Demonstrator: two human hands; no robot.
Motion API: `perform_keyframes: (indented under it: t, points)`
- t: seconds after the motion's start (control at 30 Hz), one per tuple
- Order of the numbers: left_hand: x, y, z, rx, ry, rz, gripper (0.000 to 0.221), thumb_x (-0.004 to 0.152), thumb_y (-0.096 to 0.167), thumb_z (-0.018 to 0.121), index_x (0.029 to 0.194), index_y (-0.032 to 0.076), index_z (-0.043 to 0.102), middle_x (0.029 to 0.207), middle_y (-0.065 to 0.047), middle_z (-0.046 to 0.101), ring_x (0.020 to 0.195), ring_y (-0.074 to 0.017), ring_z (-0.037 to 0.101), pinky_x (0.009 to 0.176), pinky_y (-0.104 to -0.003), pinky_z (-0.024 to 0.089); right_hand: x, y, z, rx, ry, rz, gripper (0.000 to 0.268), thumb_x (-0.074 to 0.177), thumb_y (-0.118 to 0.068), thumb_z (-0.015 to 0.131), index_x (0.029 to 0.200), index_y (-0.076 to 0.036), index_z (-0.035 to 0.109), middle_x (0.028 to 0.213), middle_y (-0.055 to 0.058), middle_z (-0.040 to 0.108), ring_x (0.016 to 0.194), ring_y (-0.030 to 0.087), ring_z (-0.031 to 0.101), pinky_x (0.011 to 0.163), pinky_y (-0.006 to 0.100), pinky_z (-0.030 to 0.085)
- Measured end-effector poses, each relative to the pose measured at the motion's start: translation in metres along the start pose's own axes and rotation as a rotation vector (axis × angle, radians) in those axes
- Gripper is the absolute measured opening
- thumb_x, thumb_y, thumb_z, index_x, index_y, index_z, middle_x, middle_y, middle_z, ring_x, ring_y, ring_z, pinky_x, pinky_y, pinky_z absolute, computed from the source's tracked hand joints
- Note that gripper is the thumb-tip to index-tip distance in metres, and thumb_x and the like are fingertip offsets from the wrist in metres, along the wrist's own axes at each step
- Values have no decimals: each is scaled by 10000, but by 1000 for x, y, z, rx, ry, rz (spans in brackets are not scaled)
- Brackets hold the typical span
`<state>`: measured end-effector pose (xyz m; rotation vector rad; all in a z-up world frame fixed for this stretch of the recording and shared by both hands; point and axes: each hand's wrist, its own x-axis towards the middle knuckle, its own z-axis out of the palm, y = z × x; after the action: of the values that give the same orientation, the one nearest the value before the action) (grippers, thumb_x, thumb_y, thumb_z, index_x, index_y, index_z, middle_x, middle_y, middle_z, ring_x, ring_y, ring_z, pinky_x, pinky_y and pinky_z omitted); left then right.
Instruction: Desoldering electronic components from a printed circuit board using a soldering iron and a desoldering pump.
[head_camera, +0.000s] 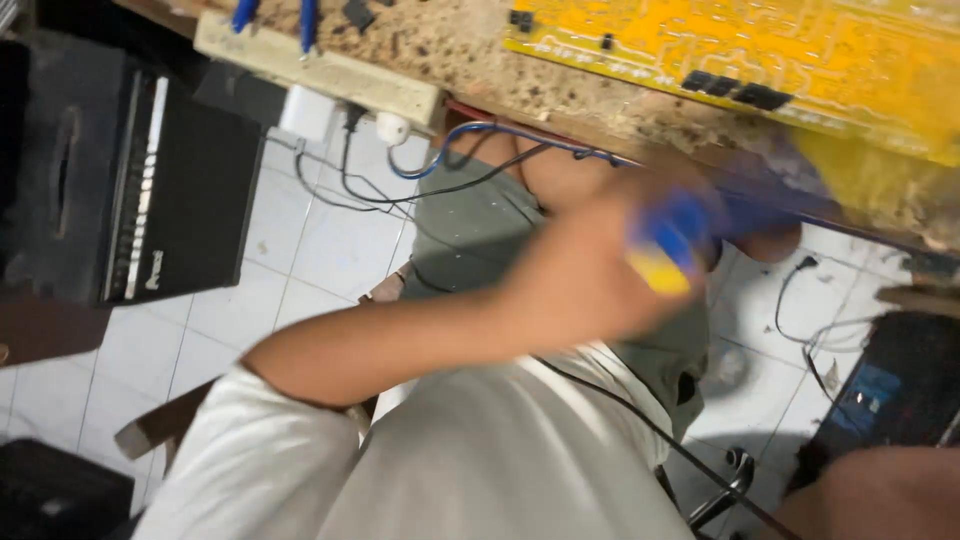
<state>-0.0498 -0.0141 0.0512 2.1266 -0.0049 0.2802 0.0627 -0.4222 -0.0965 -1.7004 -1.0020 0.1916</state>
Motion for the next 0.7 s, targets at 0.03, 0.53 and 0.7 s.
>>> perform_keyframes:
  t: [0.03, 0.53, 0.7]
  points:
    - [5, -5, -10, -421, 336, -128, 364, 731, 13, 727, 1040, 166, 611, 893, 1, 659, 775, -179, 646, 618, -314, 501, -12, 22, -15, 12, -58, 1, 434, 1061, -324, 484, 1329, 17, 487, 1378, 202, 559, 1386, 372, 560, 1309, 526, 484]
    - [29, -2, -64, -1548, 836, -430, 302, 897, 134, 575, 658, 160, 392, 561, 49, 321, 369, -96, 284, 349, -303, 320, 143, -154, 178, 84, 251, -208, 430, 845, 51, 783, 1032, -155, 456, 1033, 240, 641, 919, 279, 698, 789, 345, 649]
    - [28, -12, -69, -1623, 838, -453, 332, 896, 140, 574, 606, 161, 415, 524, 50, 334, 373, -94, 302, 357, -300, 317, 136, -149, 184, 179, 359, -204, 368, 914, 138, 607, 1055, -135, 407, 1008, 278, 634, 921, 263, 692, 705, 267, 638]
